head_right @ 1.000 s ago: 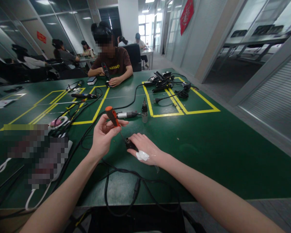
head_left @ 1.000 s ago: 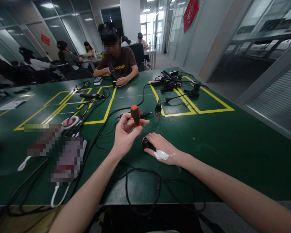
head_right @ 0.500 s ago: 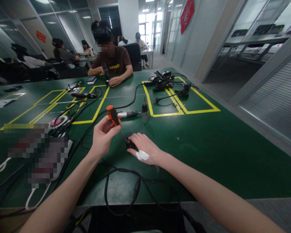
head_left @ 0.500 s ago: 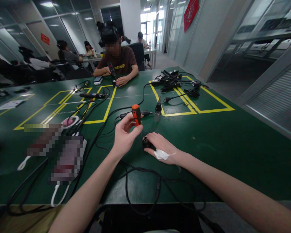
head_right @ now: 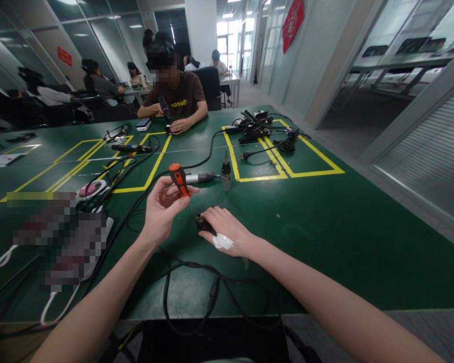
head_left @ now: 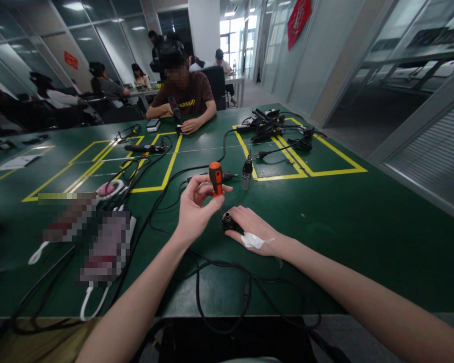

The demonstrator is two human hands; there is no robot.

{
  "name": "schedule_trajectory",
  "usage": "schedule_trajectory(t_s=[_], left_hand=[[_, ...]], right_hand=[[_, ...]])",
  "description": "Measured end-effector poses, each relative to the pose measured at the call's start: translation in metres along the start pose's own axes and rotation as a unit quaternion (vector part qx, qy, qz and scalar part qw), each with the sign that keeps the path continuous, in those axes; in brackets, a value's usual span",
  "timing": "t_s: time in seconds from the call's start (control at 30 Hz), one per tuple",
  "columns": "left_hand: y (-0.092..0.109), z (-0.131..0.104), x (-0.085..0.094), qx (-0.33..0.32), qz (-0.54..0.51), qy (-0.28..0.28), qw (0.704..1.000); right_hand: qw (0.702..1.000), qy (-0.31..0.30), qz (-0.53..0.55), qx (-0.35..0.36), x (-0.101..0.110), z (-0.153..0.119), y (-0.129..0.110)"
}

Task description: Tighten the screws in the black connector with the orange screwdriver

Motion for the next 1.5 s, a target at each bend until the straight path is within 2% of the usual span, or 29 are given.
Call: schedule_trajectory(t_s=[0.33,0.53,0.8,1.17,1.4,1.5], left_hand=[[0.0004,0.0032,0.0011,-0.031,0.019,0.04,0.999],[0.0014,0.0017,0.0008,-0.007,0.03,0.049,0.998],[0.0031,0.0017,0.0001,-0.009,0.025,0.025,0.999],[0.003,-0.0001,-0.0015,0.001,-0.012,-0.008,1.0],[0.0018,0.0018,0.0003,-0.018,0.021,0.045,0.999],[0.0001,0.0027,0.0002,-0.019,0.018,0.043,0.999]], right_hand=[[1.0,0.008,0.008,0.008,-0.0011,-0.001,0.001],[1.0,0.002,0.002,0.01,-0.001,-0.0012,0.0015],[1.0,0.013,0.005,0.01,-0.0032,-0.0022,0.0025],[1.0,-0.004,-0.003,0.004,0.0001,-0.0002,0.0004],[1.0,0.004,-0.001,0.008,-0.0015,-0.0008,0.0013],[1.0,0.006,0.0,0.01,-0.0014,-0.0011,0.0016]])
Point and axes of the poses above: each hand's wrist, its own z-axis towards the middle knuckle, its own x-axis out of the back of the hand, y = z × x, the point moved 1 cm from there along z, towards the middle knuckle, and after that the axes turned 13 degrees about x, right-handed, at the moved point
